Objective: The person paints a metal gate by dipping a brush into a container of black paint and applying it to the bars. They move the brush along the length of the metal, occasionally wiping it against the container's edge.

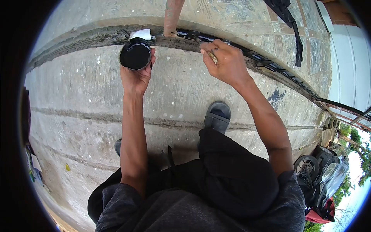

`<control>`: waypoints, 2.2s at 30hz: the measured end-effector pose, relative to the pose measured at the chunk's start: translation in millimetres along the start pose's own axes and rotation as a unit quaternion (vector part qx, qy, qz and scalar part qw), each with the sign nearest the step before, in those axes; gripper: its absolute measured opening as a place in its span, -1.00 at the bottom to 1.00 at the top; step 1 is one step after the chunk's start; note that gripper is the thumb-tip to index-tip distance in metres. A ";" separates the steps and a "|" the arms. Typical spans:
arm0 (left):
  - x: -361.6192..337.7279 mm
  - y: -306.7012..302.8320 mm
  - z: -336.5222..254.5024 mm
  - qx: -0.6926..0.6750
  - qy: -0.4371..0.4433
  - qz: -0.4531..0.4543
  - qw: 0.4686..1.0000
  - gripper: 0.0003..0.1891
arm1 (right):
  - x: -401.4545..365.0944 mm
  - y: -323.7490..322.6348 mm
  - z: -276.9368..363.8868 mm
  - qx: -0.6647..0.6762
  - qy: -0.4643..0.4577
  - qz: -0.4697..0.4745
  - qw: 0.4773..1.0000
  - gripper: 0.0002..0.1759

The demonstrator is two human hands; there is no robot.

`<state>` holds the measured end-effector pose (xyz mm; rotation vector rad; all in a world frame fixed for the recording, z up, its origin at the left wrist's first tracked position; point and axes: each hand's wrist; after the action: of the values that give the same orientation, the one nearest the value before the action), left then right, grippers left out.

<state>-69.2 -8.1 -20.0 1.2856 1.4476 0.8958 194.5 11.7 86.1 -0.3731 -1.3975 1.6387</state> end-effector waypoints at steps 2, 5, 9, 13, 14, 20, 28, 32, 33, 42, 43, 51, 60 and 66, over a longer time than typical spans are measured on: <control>2.4 -2.8 -0.9 0.000 -0.006 0.003 1.000 -0.53 | -6.3 18.2 -1.7 -0.003 0.006 0.037 0.999 -0.85; 0.4 -5.2 -1.6 0.009 -0.013 -0.007 1.000 -0.53 | -8.3 49.5 -5.7 -0.021 0.001 0.050 0.999 -0.84; 0.5 -11.3 -6.8 0.004 -0.012 -0.001 1.000 -0.54 | -9.0 43.2 -17.8 -0.036 0.018 -0.006 0.999 -0.78; 3.0 -14.7 -9.7 0.018 -0.005 -0.013 1.000 -0.54 | -20.0 43.1 -6.7 -0.039 0.013 -0.004 0.999 -0.81; 4.0 -15.9 -8.4 0.018 -0.007 -0.010 1.000 -0.54 | -17.9 48.4 -7.4 -0.038 0.016 0.013 0.999 -0.81; -0.9 -13.2 -5.4 0.001 -0.023 0.005 1.000 -0.54 | -17.5 30.7 -20.5 0.010 0.077 -0.072 0.994 -0.84; 0.0 -6.4 -4.6 0.059 -0.018 -0.050 0.997 -0.51 | -48.7 90.8 -22.0 0.282 0.287 -0.245 0.882 -0.84; -2.3 -9.9 -5.9 0.047 -0.019 -0.040 0.998 -0.53 | -59.2 82.5 -22.0 0.300 0.294 -0.290 0.860 -0.83; -2.5 -11.4 -6.2 0.050 -0.015 -0.042 0.998 -0.53 | -56.3 78.2 -22.5 0.316 0.288 -0.292 0.856 -0.81; -0.5 -10.1 -4.3 0.040 -0.025 -0.020 0.999 -0.52 | -55.7 89.9 -14.9 0.229 0.229 -0.203 0.924 -0.83; -0.7 -10.5 -4.3 0.036 -0.027 -0.017 0.999 -0.52 | -51.5 86.6 -17.1 0.200 0.190 -0.202 0.940 -0.83; -1.2 -13.8 -8.9 0.027 -0.029 -0.025 0.999 -0.53 | -48.5 74.3 -16.8 0.118 0.170 -0.183 0.961 -0.84; -0.2 -12.1 -7.2 0.027 -0.026 -0.020 0.999 -0.54 | -58.3 62.8 -17.6 0.032 0.131 -0.095 0.986 -0.80; 1.2 -10.8 -7.3 0.024 -0.029 -0.014 0.999 -0.54 | -71.9 57.4 -38.1 -0.048 0.156 -0.064 0.985 -0.75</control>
<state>-79.2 -8.2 -28.5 1.3133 1.4471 0.8028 235.0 -17.3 0.0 -0.5597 -1.2371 1.3468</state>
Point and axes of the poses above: each hand's wrist, its own x-axis towards the middle knuckle, its own y-axis out of the palm, z = x × y, and after that the axes turned 2 degrees about z, right-handed
